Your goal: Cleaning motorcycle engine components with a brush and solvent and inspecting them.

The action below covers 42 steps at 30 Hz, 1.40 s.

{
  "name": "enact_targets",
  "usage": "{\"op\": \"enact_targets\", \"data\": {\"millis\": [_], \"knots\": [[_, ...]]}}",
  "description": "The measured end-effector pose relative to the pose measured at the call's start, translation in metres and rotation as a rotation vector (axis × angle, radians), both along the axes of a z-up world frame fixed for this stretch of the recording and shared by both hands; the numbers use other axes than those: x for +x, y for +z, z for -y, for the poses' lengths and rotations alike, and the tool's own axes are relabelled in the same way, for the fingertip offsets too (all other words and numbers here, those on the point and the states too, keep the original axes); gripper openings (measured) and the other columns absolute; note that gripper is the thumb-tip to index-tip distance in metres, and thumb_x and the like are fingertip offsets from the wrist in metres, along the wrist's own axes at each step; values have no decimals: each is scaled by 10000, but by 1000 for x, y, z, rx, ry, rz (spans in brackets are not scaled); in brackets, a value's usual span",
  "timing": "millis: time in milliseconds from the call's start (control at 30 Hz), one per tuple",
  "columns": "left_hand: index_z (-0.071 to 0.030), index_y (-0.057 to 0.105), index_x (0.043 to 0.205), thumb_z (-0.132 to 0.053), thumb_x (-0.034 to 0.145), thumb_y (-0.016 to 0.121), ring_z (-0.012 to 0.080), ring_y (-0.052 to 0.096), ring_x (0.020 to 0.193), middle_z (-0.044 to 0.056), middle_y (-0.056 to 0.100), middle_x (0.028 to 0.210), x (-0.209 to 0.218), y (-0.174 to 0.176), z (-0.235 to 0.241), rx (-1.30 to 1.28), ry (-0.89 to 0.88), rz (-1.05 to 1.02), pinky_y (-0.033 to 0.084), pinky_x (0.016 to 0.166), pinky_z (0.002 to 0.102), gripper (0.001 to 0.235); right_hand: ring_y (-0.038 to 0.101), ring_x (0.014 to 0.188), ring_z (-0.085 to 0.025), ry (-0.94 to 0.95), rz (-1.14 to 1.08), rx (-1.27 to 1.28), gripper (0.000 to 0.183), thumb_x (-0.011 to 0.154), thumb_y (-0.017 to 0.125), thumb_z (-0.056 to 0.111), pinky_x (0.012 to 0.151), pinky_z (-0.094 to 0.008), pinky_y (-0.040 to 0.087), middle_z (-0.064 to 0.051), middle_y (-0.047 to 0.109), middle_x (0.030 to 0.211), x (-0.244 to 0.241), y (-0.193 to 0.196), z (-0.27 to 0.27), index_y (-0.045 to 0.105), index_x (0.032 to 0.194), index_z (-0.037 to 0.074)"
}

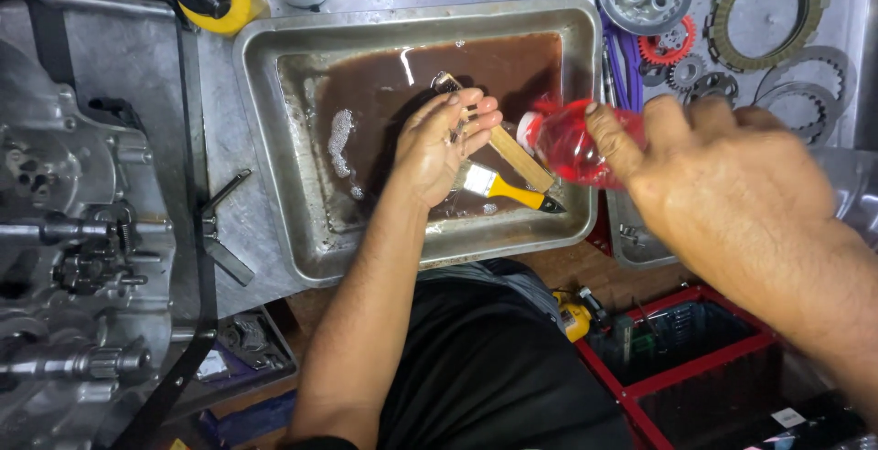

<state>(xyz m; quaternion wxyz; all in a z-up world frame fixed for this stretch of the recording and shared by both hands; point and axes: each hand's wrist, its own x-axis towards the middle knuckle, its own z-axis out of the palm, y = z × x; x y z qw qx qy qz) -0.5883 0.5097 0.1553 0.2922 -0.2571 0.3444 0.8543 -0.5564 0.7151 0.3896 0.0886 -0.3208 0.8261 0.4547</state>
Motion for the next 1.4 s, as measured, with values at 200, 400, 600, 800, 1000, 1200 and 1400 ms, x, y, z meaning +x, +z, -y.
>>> {"op": "enact_targets", "data": {"millis": [200,400,600,800,1000,1200,1400], "knots": [[39,672,1235,-196,956,559,417,711,1141,305,704,1244,6,-13,1,128,43,-17,575,1004,461,382,608,666,-113,0,60,12,811,809,659,278,497,-242,494,77,579,842,-2,3,8,475,1594,364],[6,683,1242,-220,971,558,407,702,1162,288,700,1265,11,-19,3,184,25,-92,557,1021,458,374,633,669,-132,16,46,-59,768,803,637,278,525,-267,509,73,596,853,2,0,12,508,1557,355],[22,679,1236,-92,949,546,416,710,1162,293,707,1254,11,-4,5,143,43,-66,583,983,411,337,648,669,-141,-2,74,-117,715,839,612,287,513,-265,517,63,595,838,4,4,16,516,1545,344],[-101,708,1205,-33,968,682,171,725,854,136,757,1071,19,-30,2,-1,11,-183,512,689,258,248,650,654,-130,-48,97,-54,703,855,630,244,467,-250,532,52,590,826,3,15,22,507,1544,314],[-106,603,867,-258,978,587,61,432,562,-3,564,724,11,-6,9,-259,-134,-256,306,451,219,188,658,678,-133,-47,49,-85,663,856,617,287,494,-257,532,57,607,875,8,20,19,517,1509,347],[-54,651,942,-121,959,633,90,522,602,59,611,721,17,-22,4,-228,-132,-209,349,440,219,71,641,699,-152,-22,-5,-116,681,801,623,324,531,-274,497,59,591,866,17,10,10,550,1478,354],[-110,596,892,-417,1005,540,75,365,499,-28,482,641,13,4,2,-361,-200,67,296,424,251,332,621,668,-158,6,-36,-157,615,858,604,310,529,-286,472,55,575,833,23,9,13,577,1471,346]]}}
